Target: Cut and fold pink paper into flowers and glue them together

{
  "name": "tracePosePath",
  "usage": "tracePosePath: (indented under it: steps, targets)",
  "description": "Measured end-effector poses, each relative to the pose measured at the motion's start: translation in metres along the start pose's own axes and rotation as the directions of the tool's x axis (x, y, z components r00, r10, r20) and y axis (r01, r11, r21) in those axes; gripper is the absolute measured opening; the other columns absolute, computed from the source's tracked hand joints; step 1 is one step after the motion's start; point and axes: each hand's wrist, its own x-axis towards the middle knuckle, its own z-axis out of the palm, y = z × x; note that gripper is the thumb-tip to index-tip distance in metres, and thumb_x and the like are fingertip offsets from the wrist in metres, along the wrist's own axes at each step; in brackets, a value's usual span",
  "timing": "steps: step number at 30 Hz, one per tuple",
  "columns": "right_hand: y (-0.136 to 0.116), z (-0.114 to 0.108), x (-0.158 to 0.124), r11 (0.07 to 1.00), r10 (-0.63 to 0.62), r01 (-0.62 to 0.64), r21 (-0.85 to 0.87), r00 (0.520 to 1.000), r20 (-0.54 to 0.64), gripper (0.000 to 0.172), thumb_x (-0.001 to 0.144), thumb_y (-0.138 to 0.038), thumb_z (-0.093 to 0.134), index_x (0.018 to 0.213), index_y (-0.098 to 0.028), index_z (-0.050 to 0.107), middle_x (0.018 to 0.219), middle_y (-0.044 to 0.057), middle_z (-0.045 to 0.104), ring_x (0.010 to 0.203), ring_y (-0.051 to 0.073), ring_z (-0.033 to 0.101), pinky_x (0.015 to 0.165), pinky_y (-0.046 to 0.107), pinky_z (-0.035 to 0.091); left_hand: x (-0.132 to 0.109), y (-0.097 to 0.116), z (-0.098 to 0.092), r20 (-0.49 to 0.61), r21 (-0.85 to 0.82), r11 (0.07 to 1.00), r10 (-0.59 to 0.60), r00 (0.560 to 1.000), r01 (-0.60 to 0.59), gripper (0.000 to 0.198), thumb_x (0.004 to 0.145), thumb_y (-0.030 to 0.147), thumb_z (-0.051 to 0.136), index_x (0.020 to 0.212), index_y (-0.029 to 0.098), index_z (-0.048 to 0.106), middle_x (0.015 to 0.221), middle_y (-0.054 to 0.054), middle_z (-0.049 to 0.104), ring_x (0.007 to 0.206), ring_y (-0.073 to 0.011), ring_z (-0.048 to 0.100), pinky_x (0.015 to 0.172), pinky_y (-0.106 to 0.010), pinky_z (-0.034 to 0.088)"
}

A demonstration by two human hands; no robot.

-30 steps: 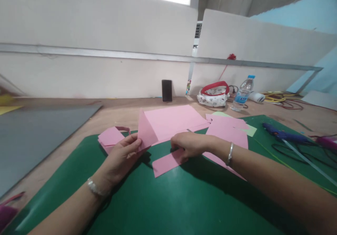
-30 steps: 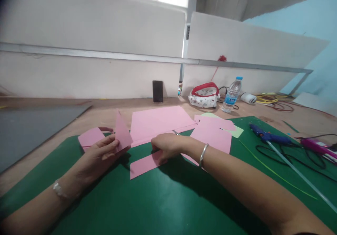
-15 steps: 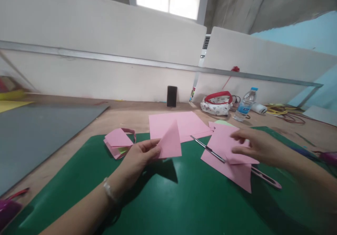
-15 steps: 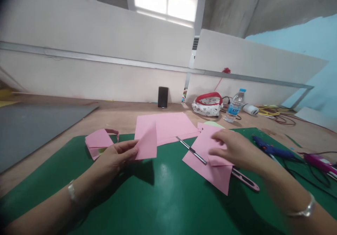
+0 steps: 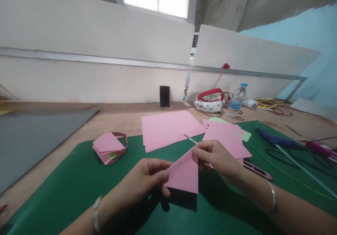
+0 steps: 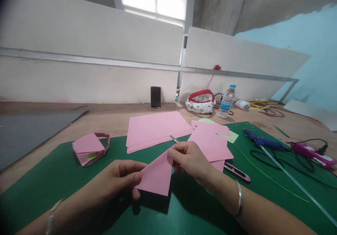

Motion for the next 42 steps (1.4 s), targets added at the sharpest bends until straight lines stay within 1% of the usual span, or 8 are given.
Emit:
tracePosePath:
  steps: [3, 6, 8, 19, 25, 31, 34, 42]
  targets:
    - [0.004, 0.001, 0.004, 0.999, 0.031, -0.029, 0.034, 0.999, -0.040, 0.024, 0.077, -0.022, 0.053, 0.054, -0.016, 0.049, 0.046, -0.005, 0.047, 0.041, 0.005, 0.046, 0.037, 0.015, 0.025, -0.001, 0.001, 0.004, -0.089, 0.251, 0.963, 0.128, 0.988, -0.102, 0.056, 0.071, 0.033, 0.071, 0.124, 0.020, 0.057, 0.086, -0.007, 0.070, 0.073, -0.0190, 0.062, 0.071, -0.033, 0.051]
    - [0.009, -0.001, 0.007, 0.995, 0.070, -0.066, 0.070, 0.996, -0.061, 0.026, 0.077, -0.024, 0.053, 0.054, -0.016, 0.047, 0.044, -0.005, 0.046, 0.039, 0.005, 0.044, 0.036, 0.016, 0.024, -0.002, 0.002, 0.008, -0.122, 0.608, 0.780, 0.275, 0.954, -0.147, 0.061, 0.066, 0.027, 0.075, 0.124, 0.027, 0.057, 0.110, -0.005, 0.068, 0.095, -0.0243, 0.060, 0.086, -0.036, 0.046]
    - [0.011, -0.003, 0.009, 0.992, 0.092, -0.087, 0.094, 0.994, -0.058, 0.025, 0.077, -0.025, 0.054, 0.055, -0.017, 0.047, 0.044, -0.004, 0.047, 0.039, 0.006, 0.045, 0.037, 0.016, 0.024, -0.001, 0.003, 0.008, -0.124, 0.696, 0.705, 0.303, 0.945, -0.135, 0.050, 0.073, 0.028, 0.067, 0.122, 0.028, 0.058, 0.113, -0.005, 0.068, 0.098, -0.0254, 0.060, 0.088, -0.038, 0.045]
    - [0.018, -0.005, 0.011, 0.939, 0.038, -0.045, 0.340, 0.999, 0.029, 0.036, 0.086, -0.050, 0.049, 0.075, -0.016, 0.052, 0.065, -0.001, 0.053, 0.053, 0.009, 0.049, 0.045, 0.020, 0.033, 0.001, 0.011, 0.009, -0.124, 0.410, 0.908, 0.149, 0.981, -0.086, 0.040, 0.083, 0.038, 0.056, 0.122, 0.027, 0.059, 0.116, -0.006, 0.067, 0.103, -0.0251, 0.060, 0.088, -0.033, 0.045]
    - [0.019, -0.004, 0.011, 0.919, -0.014, -0.016, 0.394, 0.997, 0.072, 0.037, 0.088, -0.051, 0.046, 0.086, -0.015, 0.055, 0.072, 0.001, 0.055, 0.059, 0.010, 0.052, 0.048, 0.022, 0.036, 0.004, 0.006, 0.006, -0.217, 0.341, 0.938, 0.138, 0.966, -0.058, 0.036, 0.085, 0.043, 0.051, 0.102, 0.018, 0.070, 0.081, -0.006, 0.070, 0.073, -0.0196, 0.059, 0.065, -0.027, 0.044]
    - [0.018, 0.002, 0.008, 0.973, -0.052, 0.028, 0.231, 0.994, 0.097, 0.016, 0.081, -0.025, 0.058, 0.095, -0.017, 0.056, 0.069, -0.002, 0.054, 0.058, 0.009, 0.050, 0.049, 0.020, 0.038, 0.004, 0.002, 0.006, -0.318, 0.367, 0.929, 0.174, 0.932, -0.048, 0.031, 0.084, 0.046, 0.051, 0.081, 0.019, 0.066, 0.069, -0.002, 0.063, 0.067, -0.0183, 0.055, 0.061, -0.024, 0.041]
    - [0.020, 0.003, 0.008, 0.973, -0.045, 0.018, 0.231, 0.993, 0.112, 0.020, 0.073, -0.012, 0.057, 0.093, -0.017, 0.055, 0.069, -0.003, 0.053, 0.057, 0.008, 0.048, 0.048, 0.020, 0.037, 0.003, 0.004, 0.008, -0.378, 0.397, 0.916, 0.220, 0.899, -0.058, 0.030, 0.083, 0.046, 0.052, 0.071, 0.020, 0.062, 0.069, -0.001, 0.060, 0.067, -0.0177, 0.052, 0.059, -0.023, 0.040]
    - [0.018, 0.007, 0.004, 0.974, -0.015, -0.008, 0.227, 0.995, 0.101, 0.019, 0.070, -0.007, 0.052, 0.086, -0.018, 0.053, 0.072, -0.001, 0.054, 0.060, 0.010, 0.049, 0.049, 0.021, 0.037, 0.005, 0.004, 0.013, -0.337, 0.330, 0.942, 0.182, 0.924, -0.066, 0.030, 0.083, 0.045, 0.052, 0.101, 0.022, 0.058, 0.075, -0.001, 0.064, 0.067, -0.0182, 0.057, 0.060, -0.025, 0.044]
